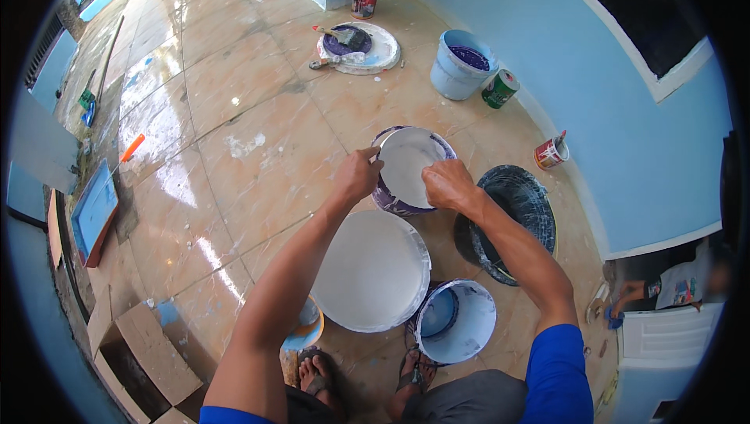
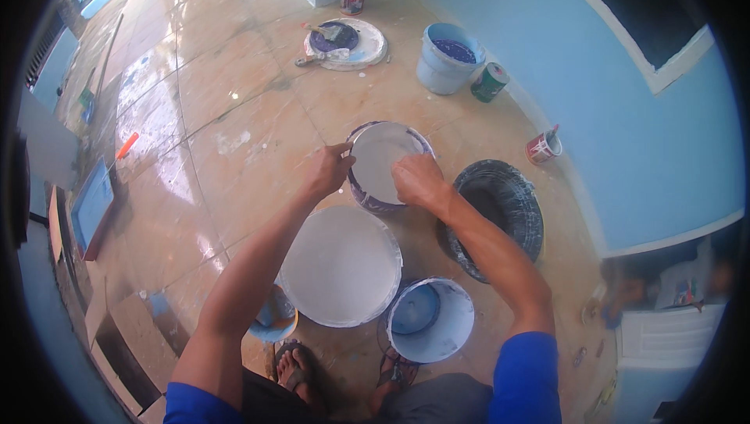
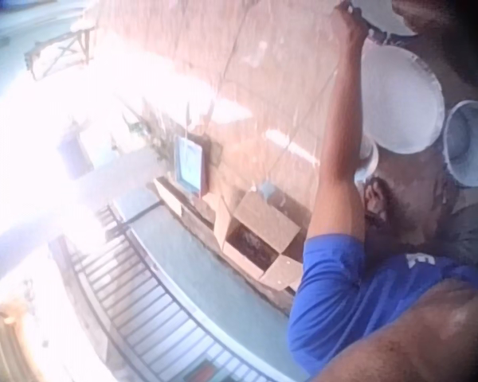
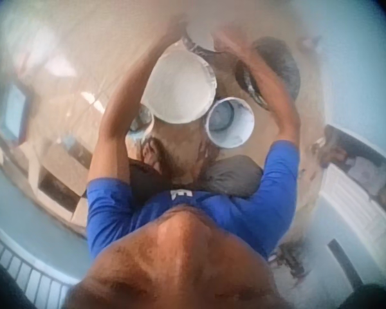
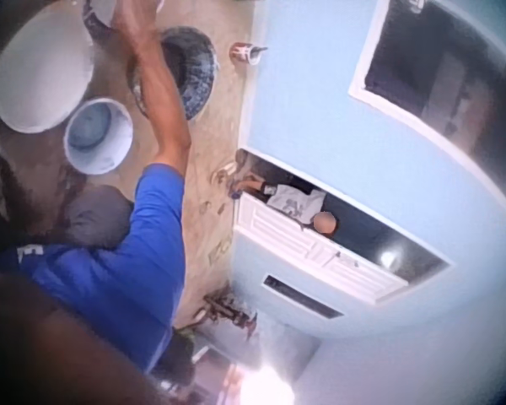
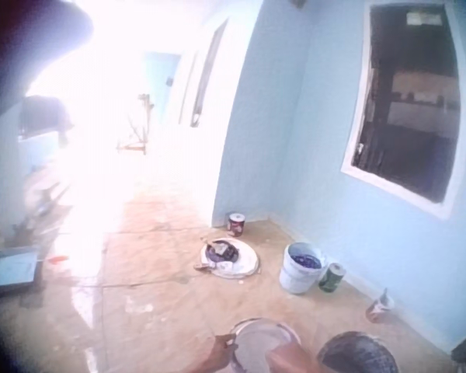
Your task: The person sits on a tiled floor and uses a plastic ladle to stir white paint in a bucket. They then switch to a yellow stick to stir a dark liquid in a separate bucket before returning to stir the white paint again.
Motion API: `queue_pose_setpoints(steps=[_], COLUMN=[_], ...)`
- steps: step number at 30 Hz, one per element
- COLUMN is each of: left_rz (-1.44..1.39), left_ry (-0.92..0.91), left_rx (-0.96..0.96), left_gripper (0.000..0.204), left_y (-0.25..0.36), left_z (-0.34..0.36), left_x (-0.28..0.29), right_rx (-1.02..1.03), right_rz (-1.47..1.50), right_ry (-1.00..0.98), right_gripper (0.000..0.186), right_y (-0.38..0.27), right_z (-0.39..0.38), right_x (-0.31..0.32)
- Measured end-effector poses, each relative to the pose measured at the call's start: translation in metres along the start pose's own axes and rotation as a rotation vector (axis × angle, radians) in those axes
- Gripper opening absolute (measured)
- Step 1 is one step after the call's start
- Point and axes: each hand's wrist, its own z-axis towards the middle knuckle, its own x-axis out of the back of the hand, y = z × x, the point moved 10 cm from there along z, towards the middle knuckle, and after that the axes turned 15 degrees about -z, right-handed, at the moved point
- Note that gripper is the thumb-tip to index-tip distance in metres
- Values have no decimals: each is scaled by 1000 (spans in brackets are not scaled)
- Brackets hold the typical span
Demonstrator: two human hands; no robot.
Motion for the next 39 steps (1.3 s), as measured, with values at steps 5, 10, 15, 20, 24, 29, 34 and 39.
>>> queue_pose_setpoints(steps=[5, 10, 15, 20, 24, 29, 34, 39], left_rz=[25, 54, 65, 49, 67, 79, 95, 79], left_ry=[-7, -11, -11, -9, -18, 28, 41, 21], left_rx=[13, -26, 6, 8, 2, -70, -110, -81], left_gripper=[41, 41, 41, 41, 40, 44, 44, 43], left_y=[6, 11, 9, 13, 21, 11, 11, 18], left_z=[-1, -1, -3, -4, -7, -2, -2, -4], left_x=[0, -3, 2, 4, -1, 5, 4, 2], right_rx=[-27, -96, -20, -29, -135, -118, -49, -163], right_rz=[42, -76, -88, 53, 60, -92, 46, 207], right_ry=[61, 161, 54, 36, 142, 23, -66, 101], right_gripper=[12, 9, 8, 14, 14, 8, 12, 14], right_y=[-16, -1, -5, -15, 3, 12, 4, 8], right_z=[17, 22, 7, 16, 22, 17, 7, 15], right_x=[-4, 1, 5, 1, -1, -2, -6, -10])
